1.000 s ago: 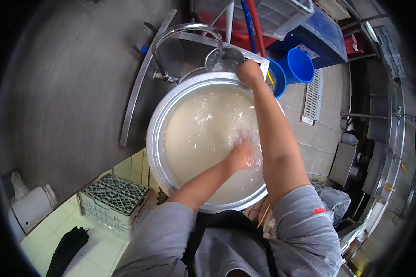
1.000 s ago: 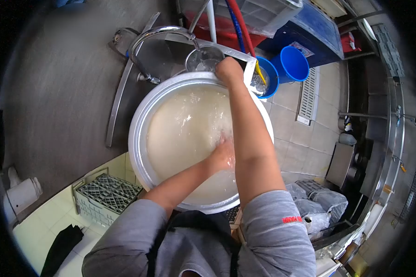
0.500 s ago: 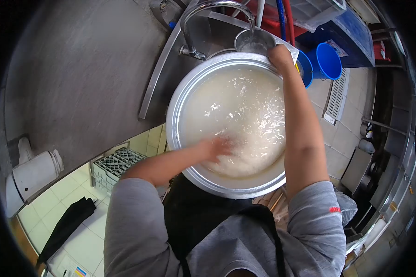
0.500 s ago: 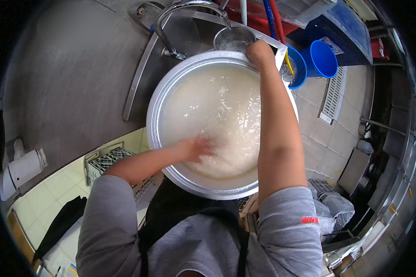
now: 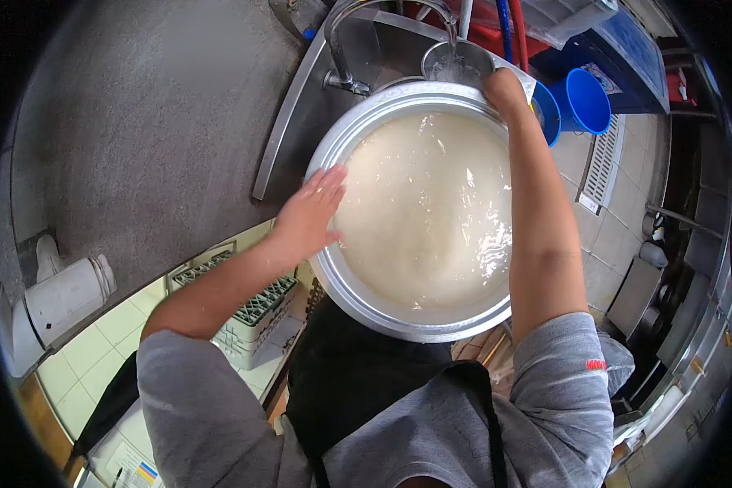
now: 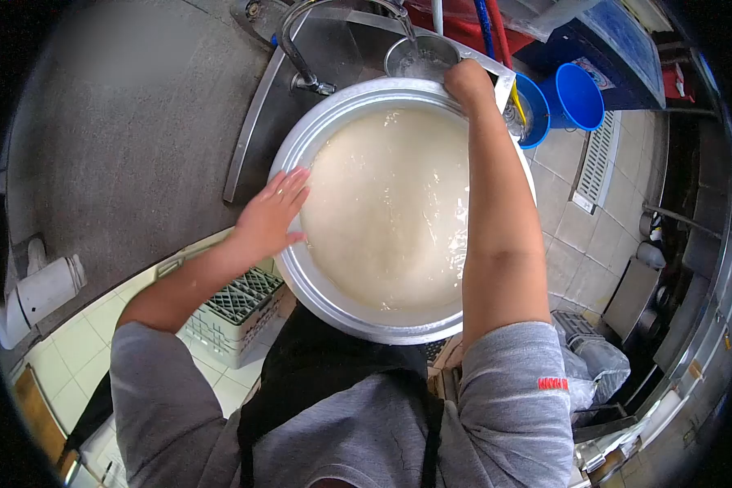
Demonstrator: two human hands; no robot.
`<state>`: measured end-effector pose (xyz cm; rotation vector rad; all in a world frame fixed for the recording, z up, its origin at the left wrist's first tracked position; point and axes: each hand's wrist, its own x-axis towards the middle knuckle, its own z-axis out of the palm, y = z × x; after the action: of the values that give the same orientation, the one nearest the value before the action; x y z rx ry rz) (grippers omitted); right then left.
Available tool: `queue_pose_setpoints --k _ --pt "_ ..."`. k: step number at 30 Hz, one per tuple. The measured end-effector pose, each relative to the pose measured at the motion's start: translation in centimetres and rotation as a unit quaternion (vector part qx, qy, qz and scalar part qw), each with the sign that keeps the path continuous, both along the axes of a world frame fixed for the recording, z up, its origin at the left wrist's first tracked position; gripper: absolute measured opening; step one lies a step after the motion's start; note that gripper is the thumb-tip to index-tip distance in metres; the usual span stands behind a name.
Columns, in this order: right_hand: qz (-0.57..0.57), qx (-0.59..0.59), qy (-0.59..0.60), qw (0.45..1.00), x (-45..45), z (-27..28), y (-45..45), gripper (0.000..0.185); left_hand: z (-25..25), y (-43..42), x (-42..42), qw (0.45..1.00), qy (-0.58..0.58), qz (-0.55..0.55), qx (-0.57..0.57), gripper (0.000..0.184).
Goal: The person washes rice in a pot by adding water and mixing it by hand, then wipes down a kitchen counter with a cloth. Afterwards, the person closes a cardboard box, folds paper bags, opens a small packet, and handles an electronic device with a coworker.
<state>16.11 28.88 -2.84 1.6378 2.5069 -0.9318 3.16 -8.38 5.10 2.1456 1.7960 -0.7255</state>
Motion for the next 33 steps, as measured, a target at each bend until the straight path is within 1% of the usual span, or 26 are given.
queue_pose_setpoints --k 3,5,7,9,10,12,13,14,15,17,18,20,21,23,24,25,26,27,28,30,33 --pt "-0.015 0.018 0.013 1.000 0.0 -1.1 0.5 0.030 2.1 -3.4 3.8 0.991 0.028 0.096 -0.084 0.081" --pt "0.004 0.019 -0.002 1.000 -0.1 0.8 -0.3 0.029 2.9 -5.8 6.7 0.984 0.015 0.132 -0.117 0.084" --pt "0.006 0.016 -0.015 1.000 -0.1 1.4 -0.7 0.028 3.0 -7.2 9.5 0.973 -0.044 0.172 -0.147 0.084" --pt "-0.006 0.011 -0.024 1.000 -0.1 1.1 -0.6 0.027 3.7 -6.4 11.7 0.935 -0.160 0.223 -0.226 0.079" --pt "-0.017 0.001 -0.027 0.999 -0.4 2.6 -1.2 0.027 2.9 -7.0 12.7 0.939 -0.216 0.201 -0.180 0.075" --pt "-0.019 -0.008 -0.031 0.999 -0.4 1.7 -0.9 0.027 0.0 -8.4 14.7 0.930 -0.326 0.151 -0.084 0.068" --pt "-0.021 -0.010 -0.033 0.999 -0.3 1.5 -0.8 0.027 -1.0 -6.8 15.1 0.898 -0.366 0.157 -0.187 0.065" --pt "-0.048 -0.001 -0.023 0.999 -0.4 1.2 -0.9 0.027 -2.2 -4.3 15.4 0.856 -0.400 0.160 -0.287 0.061" --pt "-0.011 0.004 -0.012 1.000 -0.2 1.4 -0.9 0.026 -3.3 -2.5 15.9 0.804 -0.427 0.160 -0.382 0.058" --pt "-0.012 -0.015 -0.035 0.999 -0.3 1.4 -0.6 0.025 -7.4 -1.9 17.9 0.788 -0.501 0.146 -0.328 0.051" --pt "-0.022 -0.012 -0.022 0.999 -0.4 1.0 -0.5 0.025 -9.4 -1.2 18.5 0.778 -0.535 0.137 -0.298 0.048" --pt "-0.038 -0.006 0.003 0.999 -0.1 -0.1 -0.4 0.026 -12.0 1.3 19.3 0.742 -0.591 0.190 -0.254 0.046" --pt "-0.042 -0.013 -0.010 0.999 -0.1 0.3 -0.5 0.028 -12.7 2.4 19.3 0.721 -0.616 0.217 -0.230 0.045" --pt "-0.089 -0.034 -0.014 0.995 -0.5 1.4 -1.0 0.030 -12.6 6.3 16.6 0.775 -0.572 0.181 -0.200 0.042" --pt "-0.082 -0.033 -0.010 0.996 -0.6 1.7 -0.9 0.030 -12.5 7.7 15.5 0.797 -0.550 0.163 -0.188 0.040" --pt "-0.075 -0.033 -0.009 0.997 -0.5 1.9 -0.9 0.031 -15.6 7.9 14.7 0.603 -0.684 0.323 -0.255 0.033" --pt "-0.071 -0.037 -0.009 0.997 -0.3 2.0 -1.2 0.031 -18.6 8.1 13.9 0.357 -0.761 0.459 -0.286 0.027" --pt "-0.070 -0.032 -0.008 0.997 -0.2 1.8 -1.2 0.031 -16.0 9.7 12.8 0.459 -0.697 0.493 -0.245 0.025" --pt "-0.070 -0.026 -0.007 0.997 -0.3 1.6 -1.0 0.031 -12.3 11.5 11.5 0.553 -0.622 0.517 -0.200 0.023" --pt "-0.073 -0.021 -0.010 0.997 -0.4 2.6 -1.6 0.030 -10.7 13.3 9.2 0.603 -0.596 0.505 -0.161 0.021" --pt "-0.072 -0.027 0.000 0.997 -0.3 2.5 -1.4 0.029 -12.5 15.4 7.0 0.677 -0.578 0.455 -0.018 0.023"
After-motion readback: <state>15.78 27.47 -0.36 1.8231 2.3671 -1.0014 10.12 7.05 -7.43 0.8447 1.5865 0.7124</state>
